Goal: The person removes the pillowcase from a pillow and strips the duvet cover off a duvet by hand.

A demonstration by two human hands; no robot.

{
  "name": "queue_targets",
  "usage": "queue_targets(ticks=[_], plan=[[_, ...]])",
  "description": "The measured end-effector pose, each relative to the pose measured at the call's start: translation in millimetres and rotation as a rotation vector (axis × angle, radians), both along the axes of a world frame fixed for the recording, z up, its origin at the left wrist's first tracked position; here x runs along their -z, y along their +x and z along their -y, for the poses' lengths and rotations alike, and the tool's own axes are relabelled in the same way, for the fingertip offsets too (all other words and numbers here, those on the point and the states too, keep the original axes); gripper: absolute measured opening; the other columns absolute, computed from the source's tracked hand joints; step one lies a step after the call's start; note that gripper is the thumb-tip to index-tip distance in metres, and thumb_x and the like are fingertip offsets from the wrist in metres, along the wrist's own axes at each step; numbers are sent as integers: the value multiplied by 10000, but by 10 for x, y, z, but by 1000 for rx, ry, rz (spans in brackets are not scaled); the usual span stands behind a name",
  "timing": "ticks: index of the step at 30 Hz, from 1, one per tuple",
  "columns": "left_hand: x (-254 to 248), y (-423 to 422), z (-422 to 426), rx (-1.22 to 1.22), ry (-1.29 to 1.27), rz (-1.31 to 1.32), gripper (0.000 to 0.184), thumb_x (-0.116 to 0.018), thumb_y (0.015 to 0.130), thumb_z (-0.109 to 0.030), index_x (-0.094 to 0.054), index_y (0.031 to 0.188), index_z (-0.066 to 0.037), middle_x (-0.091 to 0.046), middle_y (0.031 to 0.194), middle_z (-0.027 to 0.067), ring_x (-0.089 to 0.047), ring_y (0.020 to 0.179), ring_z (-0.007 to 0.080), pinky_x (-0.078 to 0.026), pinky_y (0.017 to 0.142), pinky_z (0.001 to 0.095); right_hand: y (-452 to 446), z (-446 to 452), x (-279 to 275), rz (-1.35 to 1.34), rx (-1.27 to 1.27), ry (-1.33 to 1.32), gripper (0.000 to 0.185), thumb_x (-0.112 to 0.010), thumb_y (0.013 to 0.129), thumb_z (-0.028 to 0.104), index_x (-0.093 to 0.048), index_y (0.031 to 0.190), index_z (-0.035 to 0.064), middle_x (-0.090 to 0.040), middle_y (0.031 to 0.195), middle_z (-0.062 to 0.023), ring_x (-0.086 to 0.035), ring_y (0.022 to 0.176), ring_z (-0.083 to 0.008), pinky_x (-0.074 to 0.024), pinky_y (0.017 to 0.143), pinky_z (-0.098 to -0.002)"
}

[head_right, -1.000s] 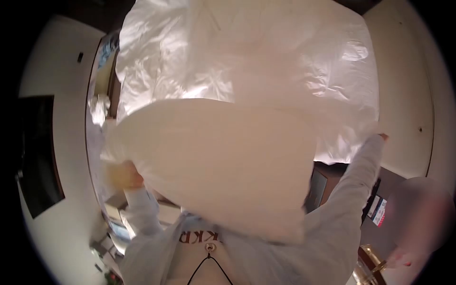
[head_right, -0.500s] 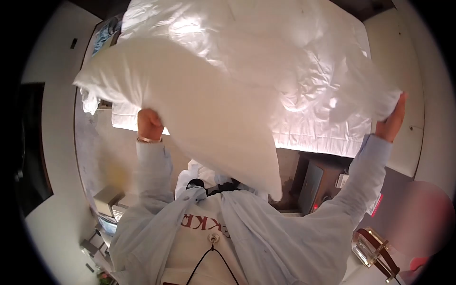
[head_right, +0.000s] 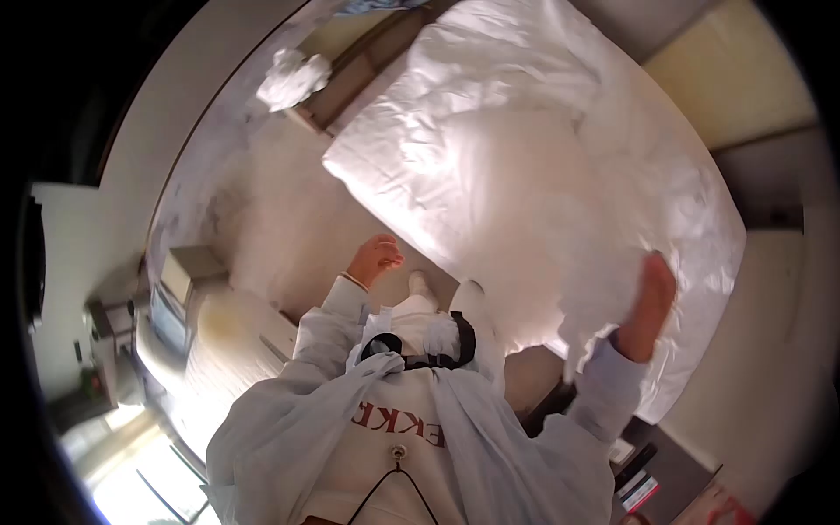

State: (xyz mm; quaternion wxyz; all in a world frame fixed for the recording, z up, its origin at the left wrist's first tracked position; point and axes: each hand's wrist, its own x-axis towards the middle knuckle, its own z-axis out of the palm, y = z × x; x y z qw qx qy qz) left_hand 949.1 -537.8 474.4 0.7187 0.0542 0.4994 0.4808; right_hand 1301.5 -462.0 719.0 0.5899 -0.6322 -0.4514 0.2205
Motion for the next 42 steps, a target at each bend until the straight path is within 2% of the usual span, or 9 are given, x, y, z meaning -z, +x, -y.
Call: queue_targets(ticks=[6, 13, 21, 23, 26, 29, 32, 37, 42], plan=[[-787, -861, 296, -52, 401, -415, 450, -608, 700, -13, -436, 1116, -15, -532, 996, 103, -542, 900, 219, -471, 759, 329, -2419, -388, -128, -268, -931, -198, 307, -462, 868, 162, -397, 581, 76, -322, 574, 82, -265, 522, -16, -210, 450, -210], [-860, -1432, -28, -100, 527, -1152, 709, -712, 576, -180, -387, 1191, -38, -484, 1112, 155, -474, 1032, 302, -376, 868, 374, -4205, -581, -75, -311, -1728, -279, 233, -493, 864, 182, -563, 744, -5, -490, 608, 25, -397, 538, -28, -319, 475, -196], [133, -3063, -834, -386, 189, -1190, 190, -582, 698, -48, -590, 887, -31, -601, 914, 122, -564, 864, 217, -445, 753, 309, -5463, -1870, 90, -257, -1513, -150, 276, -499, 864, 224, -506, 672, 26, -384, 568, 62, -312, 518, -15, -255, 451, -196], [539, -3613, -791, -587, 222, -637, 205, -572, 740, -55, -566, 944, -31, -606, 872, 79, -555, 869, 172, -459, 720, 280, -5720, -2189, 122, -255, -1393, -244, 288, -501, 865, 241, -501, 666, 33, -352, 552, 73, -279, 498, -6, -221, 430, -193], [241, -4125, -1163, -771, 150, -1082, 370, -573, 796, -129, -432, 1130, -55, -544, 932, 78, -541, 889, 163, -459, 675, 265, -6090, -2566, 193, -163, -1382, -190, 278, -504, 863, 235, -507, 674, 31, -332, 536, 72, -275, 488, -5, -215, 426, -193], [155, -4708, -1418, -900, 3, -393, 607, -634, 740, -67, -285, 1237, -82, -447, 1099, 116, -521, 933, 198, -453, 741, 293, -6373, -2862, 201, 70, -1494, -115, 185, -536, 823, 164, -546, 730, 4, -409, 523, 11, -353, 465, -35, -276, 427, -207], [246, -5138, -2019, -1112, 159, -479, 741, -692, 678, -80, -238, 1263, -110, -353, 1190, 142, -483, 998, 228, -434, 793, 308, -6658, -3078, 161, 210, -1599, -92, 121, -562, 790, 113, -570, 786, -8, -481, 546, -51, -410, 456, -73, -322, 442, -214], [332, -6002, -3218, -258, 284, -1603, 618, -697, 526, -40, -500, 1094, -180, -272, 1264, 207, -399, 1099, 344, -381, 882, 402, -7250, -3479, 239, 358, -1460, -161, 125, -614, 727, 49, -579, 827, -18, -556, 609, -105, -440, 438, -144, -351, 442, -227], [472, -6474, -4358, 184, 611, -1401, 264, -589, 590, 12, -599, 814, -126, -567, 989, 1, -471, 1024, 244, -391, 858, 373, -8034, -4093, 182, 543, -1223, -261, 136, -637, 735, 87, -564, 778, -20, -468, 564, -118, -418, 424, -156, -351, 431, -240]])
